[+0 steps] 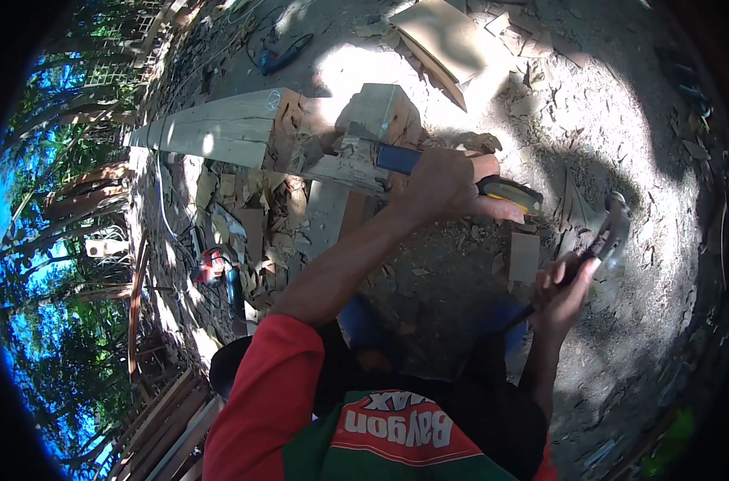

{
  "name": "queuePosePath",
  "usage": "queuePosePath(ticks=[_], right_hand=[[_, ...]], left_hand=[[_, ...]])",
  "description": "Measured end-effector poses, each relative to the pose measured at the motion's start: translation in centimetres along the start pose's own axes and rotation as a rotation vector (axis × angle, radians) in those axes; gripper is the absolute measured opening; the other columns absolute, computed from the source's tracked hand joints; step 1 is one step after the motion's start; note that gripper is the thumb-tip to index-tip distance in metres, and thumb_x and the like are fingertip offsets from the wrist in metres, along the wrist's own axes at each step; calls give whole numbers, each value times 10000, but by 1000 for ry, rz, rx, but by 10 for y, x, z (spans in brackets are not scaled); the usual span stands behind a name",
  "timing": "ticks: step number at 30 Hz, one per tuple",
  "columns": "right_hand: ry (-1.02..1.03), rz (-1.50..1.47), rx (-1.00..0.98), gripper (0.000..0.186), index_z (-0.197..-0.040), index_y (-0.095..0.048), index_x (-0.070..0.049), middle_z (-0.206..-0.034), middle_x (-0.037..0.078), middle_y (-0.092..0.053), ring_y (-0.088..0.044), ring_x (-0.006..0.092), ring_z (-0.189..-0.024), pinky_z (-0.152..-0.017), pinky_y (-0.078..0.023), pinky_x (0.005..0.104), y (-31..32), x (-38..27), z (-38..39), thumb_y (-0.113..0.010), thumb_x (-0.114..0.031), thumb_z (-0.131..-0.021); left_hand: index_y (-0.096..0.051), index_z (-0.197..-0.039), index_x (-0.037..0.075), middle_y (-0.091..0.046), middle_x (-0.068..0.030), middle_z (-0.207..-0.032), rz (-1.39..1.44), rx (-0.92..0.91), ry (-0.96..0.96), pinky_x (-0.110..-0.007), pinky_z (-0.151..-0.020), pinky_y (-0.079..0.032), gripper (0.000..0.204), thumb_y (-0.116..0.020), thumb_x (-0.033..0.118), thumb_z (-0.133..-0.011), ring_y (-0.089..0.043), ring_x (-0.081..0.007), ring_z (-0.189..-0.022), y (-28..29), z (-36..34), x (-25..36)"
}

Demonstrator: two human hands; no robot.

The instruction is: The person uses a circular saw, a chisel, and a hammer to cut and shape a wooden beam while sitting on the ground outdoors.

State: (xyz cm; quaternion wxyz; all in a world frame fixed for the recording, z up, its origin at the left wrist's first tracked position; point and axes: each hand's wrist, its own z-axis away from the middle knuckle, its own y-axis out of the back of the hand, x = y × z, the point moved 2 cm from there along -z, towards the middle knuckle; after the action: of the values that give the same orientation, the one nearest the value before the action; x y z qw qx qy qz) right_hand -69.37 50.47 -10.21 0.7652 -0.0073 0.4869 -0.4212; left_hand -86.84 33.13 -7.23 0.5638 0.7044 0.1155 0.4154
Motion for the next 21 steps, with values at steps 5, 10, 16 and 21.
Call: queuePosePath(ticks=[5, 10, 16, 21], right_hand=[[516, -441, 105, 579, -717, -353, -155, -533, -46, -261, -211, 62, -412, -321, -163, 245, 70, -47, -7, -320, -653, -1009], [-215, 57, -295, 567, -726, -413, -128, -511, -45, -290, -268, 78, -404, -385, -175, 253, -31, 47, -19, -329, -598, -1033], [191, -284, 276, 582, -713, -368, -174, -515, -58, -250, -210, 43, -382, -285, -178, 226, 56, -35, 0, -319, -681, -993], [298, -219, 157, 577, -711, -368, -167, -512, -47, -284, -236, 68, -395, -319, -204, 242, 25, 11, -10, -314, -661, -1004]], left_hand=[[-588, -705, 79, -611, -112, -615, 74, 128, -90, -440, -554, -495, 759, -617, 836, -666, -648, -331, -593, -14, -7, 9], [-578, -716, 75, -634, -109, -657, 15, 51, -54, -441, -578, -504, 759, -616, 832, -674, -666, -314, -616, -14, 2, -4], [-602, -801, 72, -623, -92, -698, -23, -33, -47, -413, -620, -508, 696, -752, 734, -647, -672, -296, -680, -6, 4, 0], [-601, -797, 85, -631, -73, -704, -33, 2, -77, -404, -620, -517, 648, -766, 699, -666, -673, -283, -662, -14, -11, 8]])
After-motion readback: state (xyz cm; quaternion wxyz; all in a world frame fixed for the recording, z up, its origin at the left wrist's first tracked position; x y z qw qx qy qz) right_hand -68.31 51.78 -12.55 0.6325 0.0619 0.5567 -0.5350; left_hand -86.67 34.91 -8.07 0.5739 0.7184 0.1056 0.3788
